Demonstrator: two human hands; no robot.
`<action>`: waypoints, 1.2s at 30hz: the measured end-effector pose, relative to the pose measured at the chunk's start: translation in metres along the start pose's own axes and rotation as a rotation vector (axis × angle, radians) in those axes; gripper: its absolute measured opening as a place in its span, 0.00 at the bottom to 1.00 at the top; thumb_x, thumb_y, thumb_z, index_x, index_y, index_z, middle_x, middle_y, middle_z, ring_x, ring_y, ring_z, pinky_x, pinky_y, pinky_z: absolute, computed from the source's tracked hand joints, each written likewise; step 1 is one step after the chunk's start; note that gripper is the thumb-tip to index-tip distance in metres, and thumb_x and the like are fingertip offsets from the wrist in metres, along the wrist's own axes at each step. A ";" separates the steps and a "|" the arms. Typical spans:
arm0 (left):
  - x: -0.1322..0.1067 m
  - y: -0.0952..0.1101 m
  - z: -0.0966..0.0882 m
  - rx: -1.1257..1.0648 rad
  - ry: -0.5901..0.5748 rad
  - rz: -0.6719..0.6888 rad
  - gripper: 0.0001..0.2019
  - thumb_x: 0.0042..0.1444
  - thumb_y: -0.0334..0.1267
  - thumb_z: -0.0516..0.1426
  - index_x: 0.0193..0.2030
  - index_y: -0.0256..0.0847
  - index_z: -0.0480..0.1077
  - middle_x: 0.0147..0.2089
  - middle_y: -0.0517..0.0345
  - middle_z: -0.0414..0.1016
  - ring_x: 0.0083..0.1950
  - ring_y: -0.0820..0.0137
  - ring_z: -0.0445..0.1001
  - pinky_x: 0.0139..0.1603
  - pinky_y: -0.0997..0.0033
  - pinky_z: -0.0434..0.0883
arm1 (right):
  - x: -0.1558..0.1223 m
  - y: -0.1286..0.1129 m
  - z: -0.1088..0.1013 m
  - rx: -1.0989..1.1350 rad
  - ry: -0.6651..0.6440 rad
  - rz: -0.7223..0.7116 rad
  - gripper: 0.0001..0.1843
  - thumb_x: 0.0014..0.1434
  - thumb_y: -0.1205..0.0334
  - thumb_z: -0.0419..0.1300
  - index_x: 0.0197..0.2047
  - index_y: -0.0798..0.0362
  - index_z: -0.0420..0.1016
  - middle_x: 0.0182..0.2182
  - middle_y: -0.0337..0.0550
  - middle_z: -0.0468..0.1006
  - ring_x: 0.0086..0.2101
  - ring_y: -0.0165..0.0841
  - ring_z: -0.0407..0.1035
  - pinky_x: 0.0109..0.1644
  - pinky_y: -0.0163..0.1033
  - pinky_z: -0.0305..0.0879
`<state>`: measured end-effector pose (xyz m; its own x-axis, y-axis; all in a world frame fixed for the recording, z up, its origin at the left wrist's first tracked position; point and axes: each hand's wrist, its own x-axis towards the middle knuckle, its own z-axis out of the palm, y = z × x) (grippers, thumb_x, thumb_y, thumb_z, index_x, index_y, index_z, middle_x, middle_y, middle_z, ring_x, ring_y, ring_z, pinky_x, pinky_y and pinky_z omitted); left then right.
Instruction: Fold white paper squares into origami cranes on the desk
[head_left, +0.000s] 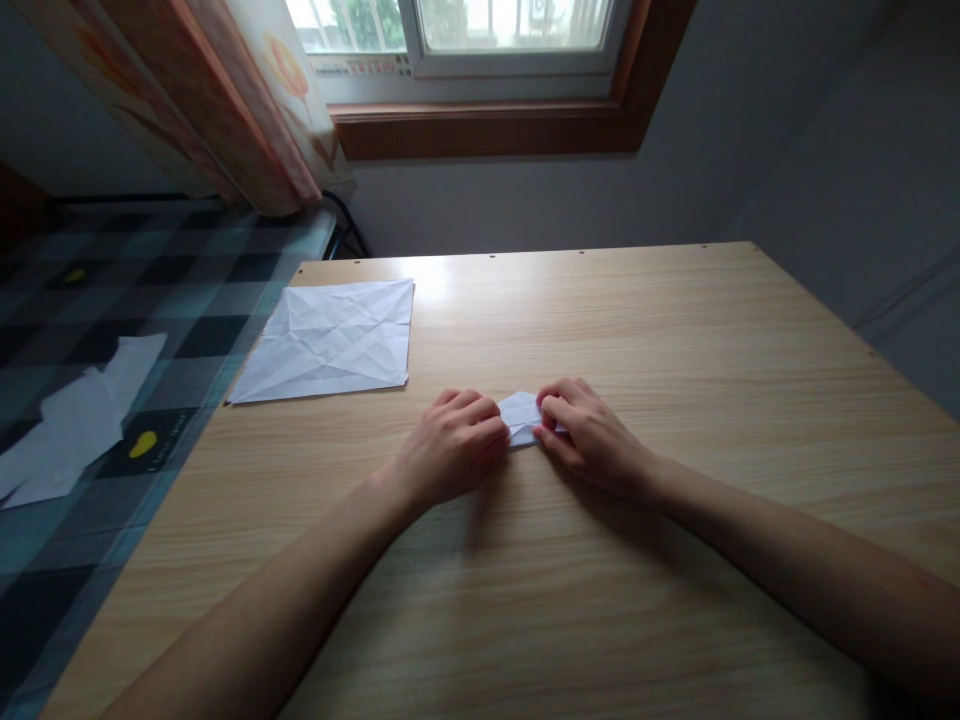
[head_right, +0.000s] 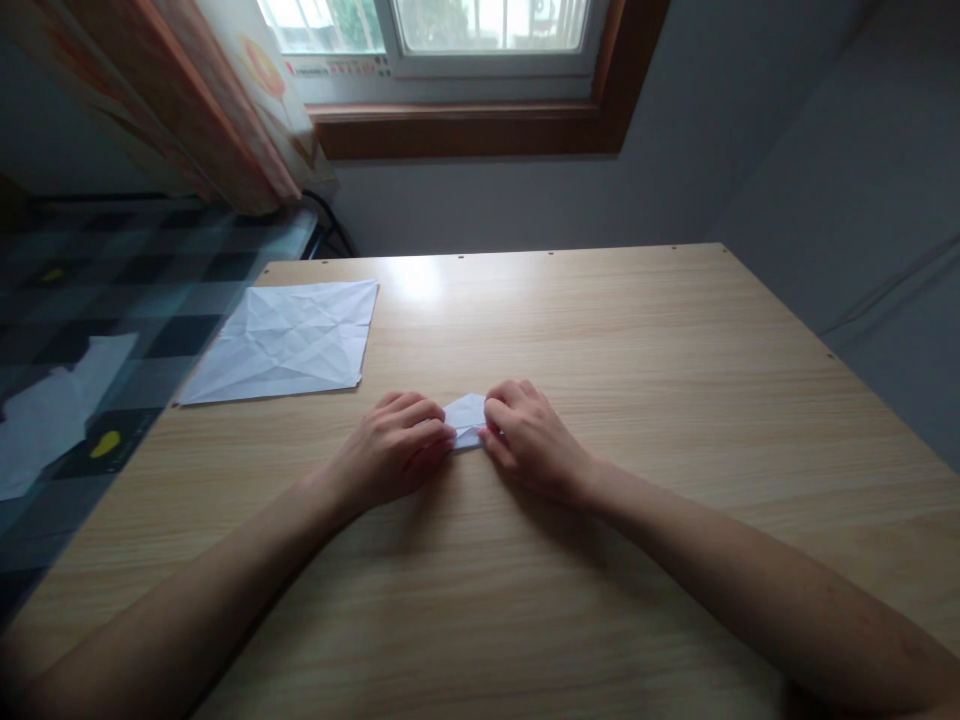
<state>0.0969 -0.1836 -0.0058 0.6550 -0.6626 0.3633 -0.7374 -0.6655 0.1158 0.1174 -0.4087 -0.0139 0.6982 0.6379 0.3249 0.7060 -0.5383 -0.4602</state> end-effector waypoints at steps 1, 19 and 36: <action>-0.001 -0.001 0.000 -0.007 0.006 0.001 0.08 0.62 0.35 0.53 0.34 0.41 0.72 0.36 0.56 0.74 0.37 0.69 0.67 0.42 0.67 0.62 | -0.001 0.000 0.000 0.013 0.003 0.001 0.08 0.63 0.67 0.55 0.31 0.52 0.63 0.40 0.50 0.70 0.41 0.41 0.63 0.48 0.49 0.64; -0.004 -0.003 0.002 0.043 0.020 0.172 0.11 0.65 0.36 0.52 0.32 0.40 0.72 0.30 0.58 0.71 0.31 0.72 0.66 0.33 0.71 0.62 | -0.010 -0.001 -0.004 0.072 0.002 -0.162 0.09 0.62 0.64 0.58 0.29 0.54 0.67 0.29 0.43 0.70 0.30 0.32 0.62 0.34 0.35 0.57; 0.012 0.010 -0.003 -0.309 -0.233 -0.392 0.08 0.61 0.36 0.56 0.32 0.39 0.73 0.34 0.58 0.73 0.33 0.71 0.71 0.33 0.74 0.63 | -0.011 -0.003 -0.002 -0.037 -0.034 -0.030 0.10 0.66 0.65 0.53 0.31 0.54 0.67 0.35 0.48 0.71 0.36 0.37 0.65 0.41 0.40 0.63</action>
<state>0.0970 -0.1966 0.0025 0.8837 -0.4673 0.0284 -0.4220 -0.7689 0.4803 0.1078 -0.4147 -0.0145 0.6726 0.6719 0.3101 0.7310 -0.5379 -0.4200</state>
